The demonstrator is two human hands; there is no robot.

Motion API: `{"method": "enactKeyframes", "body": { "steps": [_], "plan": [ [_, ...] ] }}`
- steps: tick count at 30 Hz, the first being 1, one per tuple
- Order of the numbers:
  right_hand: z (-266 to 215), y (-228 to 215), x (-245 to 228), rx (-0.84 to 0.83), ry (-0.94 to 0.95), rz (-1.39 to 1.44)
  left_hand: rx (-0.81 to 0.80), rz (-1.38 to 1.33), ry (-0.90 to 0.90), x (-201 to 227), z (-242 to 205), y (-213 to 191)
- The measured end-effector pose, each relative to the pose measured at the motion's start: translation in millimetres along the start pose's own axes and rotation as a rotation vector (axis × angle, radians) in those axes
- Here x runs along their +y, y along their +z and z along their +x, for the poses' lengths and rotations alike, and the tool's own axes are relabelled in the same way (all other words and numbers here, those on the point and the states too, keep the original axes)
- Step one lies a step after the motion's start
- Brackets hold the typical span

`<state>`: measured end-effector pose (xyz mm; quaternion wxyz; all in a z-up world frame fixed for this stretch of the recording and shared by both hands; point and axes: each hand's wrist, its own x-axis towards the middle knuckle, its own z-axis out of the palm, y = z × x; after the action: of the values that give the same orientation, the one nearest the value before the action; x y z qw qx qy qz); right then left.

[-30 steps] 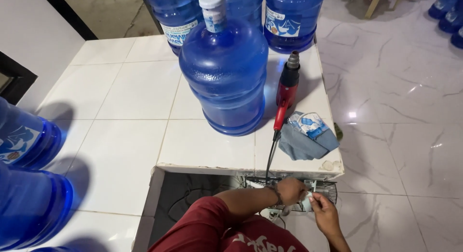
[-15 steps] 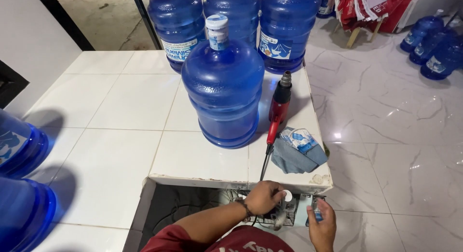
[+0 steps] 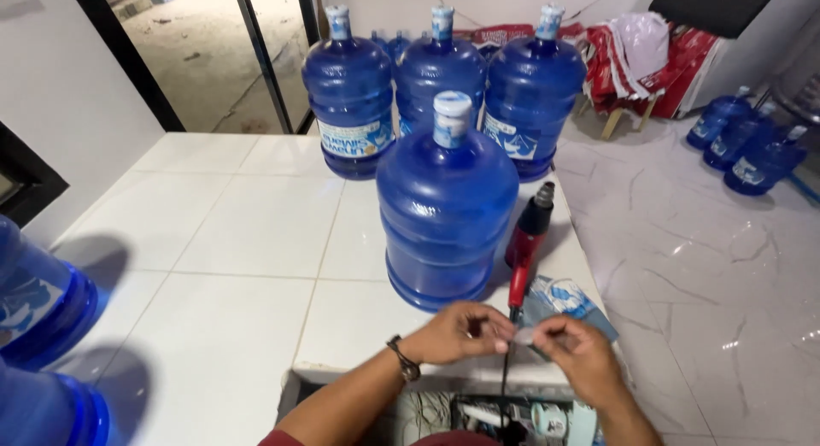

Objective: The person uses a red heat gun to apply heat to the neck and cap area of large blue water bottles. They rotate the bottle with one hand while directing the heat gun with the other, repeating this process for several bottles on a tiled counter.

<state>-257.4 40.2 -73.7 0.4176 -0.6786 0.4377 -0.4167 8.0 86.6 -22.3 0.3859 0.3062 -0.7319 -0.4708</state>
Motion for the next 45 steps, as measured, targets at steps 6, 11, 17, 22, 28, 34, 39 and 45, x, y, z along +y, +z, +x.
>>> {"method": "enactKeyframes", "body": {
  "steps": [6, 11, 17, 22, 28, 34, 39, 45],
  "plan": [
    [118.1, 14.5, -147.6, 0.378, -0.813, -0.38, 0.798, 0.26, 0.367, 69.1, 40.6, -119.3],
    [223.1, 36.1, -210.9, 0.474, -1.075, -0.539, 0.822, 0.44, 0.363, 60.8, 101.6, -179.1],
    [277.3, 49.4, -217.2, 0.411, -1.124, -0.633, 0.644, 0.318, 0.311, 57.0, 143.9, -196.0],
    [279.7, 54.7, -216.6, 0.395, -1.107, -0.768, 0.602, 0.354, 0.312, 61.3, 144.0, -195.5],
    [273.5, 57.2, -222.1, 0.382, -1.085, -0.823, 0.602, 0.308, 0.296, 68.0, 139.4, -194.0],
    [270.7, 51.7, -230.4, 0.298, -1.052, -0.9, 0.578, 0.314, 0.32, 64.7, 141.4, -197.1],
    [267.3, 50.2, -237.2, 0.249, -1.017, -0.946, 0.594, 0.33, 0.308, 57.5, 146.0, -197.6],
    [263.6, 45.0, -253.0, 0.122, -0.94, -1.047, 0.603, 0.34, 0.35, 61.5, 146.5, -195.9]
  ]
}}
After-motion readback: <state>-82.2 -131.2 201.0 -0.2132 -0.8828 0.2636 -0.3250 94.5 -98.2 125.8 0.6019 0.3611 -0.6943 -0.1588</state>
